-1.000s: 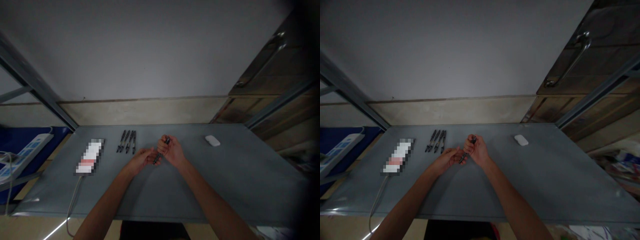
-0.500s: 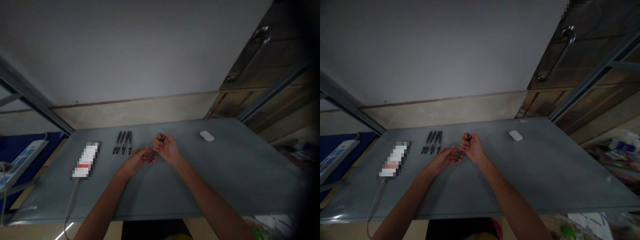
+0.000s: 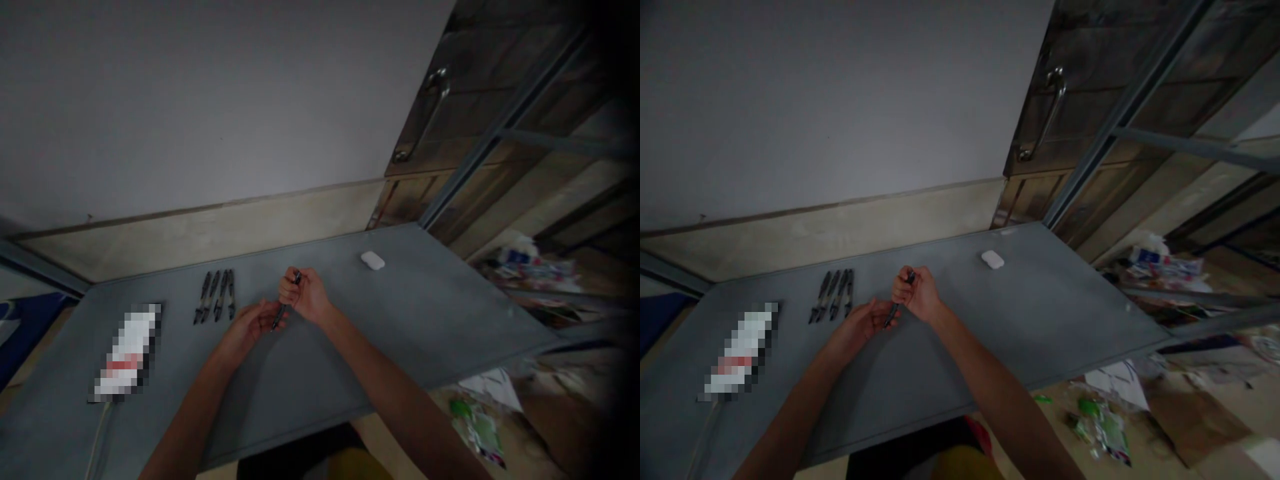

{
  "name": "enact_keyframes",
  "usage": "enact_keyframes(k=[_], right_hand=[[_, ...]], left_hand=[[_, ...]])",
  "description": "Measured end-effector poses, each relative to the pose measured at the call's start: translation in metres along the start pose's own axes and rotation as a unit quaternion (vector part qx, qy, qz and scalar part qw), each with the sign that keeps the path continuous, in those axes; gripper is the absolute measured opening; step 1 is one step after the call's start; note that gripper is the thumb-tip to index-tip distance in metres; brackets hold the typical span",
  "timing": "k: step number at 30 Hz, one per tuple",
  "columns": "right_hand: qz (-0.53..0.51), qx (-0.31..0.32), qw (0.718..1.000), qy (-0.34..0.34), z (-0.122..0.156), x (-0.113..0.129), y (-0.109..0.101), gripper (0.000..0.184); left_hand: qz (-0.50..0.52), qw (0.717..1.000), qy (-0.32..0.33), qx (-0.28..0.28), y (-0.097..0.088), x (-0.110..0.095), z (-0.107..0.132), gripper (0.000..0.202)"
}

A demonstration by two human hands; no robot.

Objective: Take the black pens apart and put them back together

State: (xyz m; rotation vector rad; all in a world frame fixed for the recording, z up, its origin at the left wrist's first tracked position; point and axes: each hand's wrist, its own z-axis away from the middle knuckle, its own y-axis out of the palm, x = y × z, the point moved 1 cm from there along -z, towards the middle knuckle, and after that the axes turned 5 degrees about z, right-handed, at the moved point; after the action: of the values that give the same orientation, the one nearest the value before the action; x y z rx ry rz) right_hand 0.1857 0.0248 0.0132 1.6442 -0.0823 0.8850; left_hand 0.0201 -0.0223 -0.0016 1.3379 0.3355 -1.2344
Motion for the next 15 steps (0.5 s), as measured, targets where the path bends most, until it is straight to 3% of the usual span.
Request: enact_keyframes(k=[6, 15], right_hand=[[-0.008, 0.001, 1.0, -0.006, -0.0021, -0.0004, -0.0042, 0.035], [0.002, 0.005, 1.0, -0.004, -0.0039, -0.0013, -0.0086, 0.028]], left_hand=[[0.026, 0.999, -0.034, -0.007, 0.002, -0.005, 0.0023, 0.047], [0.053, 0.997, -0.046, 0.013, -0.0004, -0.0046, 0.0009, 0.048]])
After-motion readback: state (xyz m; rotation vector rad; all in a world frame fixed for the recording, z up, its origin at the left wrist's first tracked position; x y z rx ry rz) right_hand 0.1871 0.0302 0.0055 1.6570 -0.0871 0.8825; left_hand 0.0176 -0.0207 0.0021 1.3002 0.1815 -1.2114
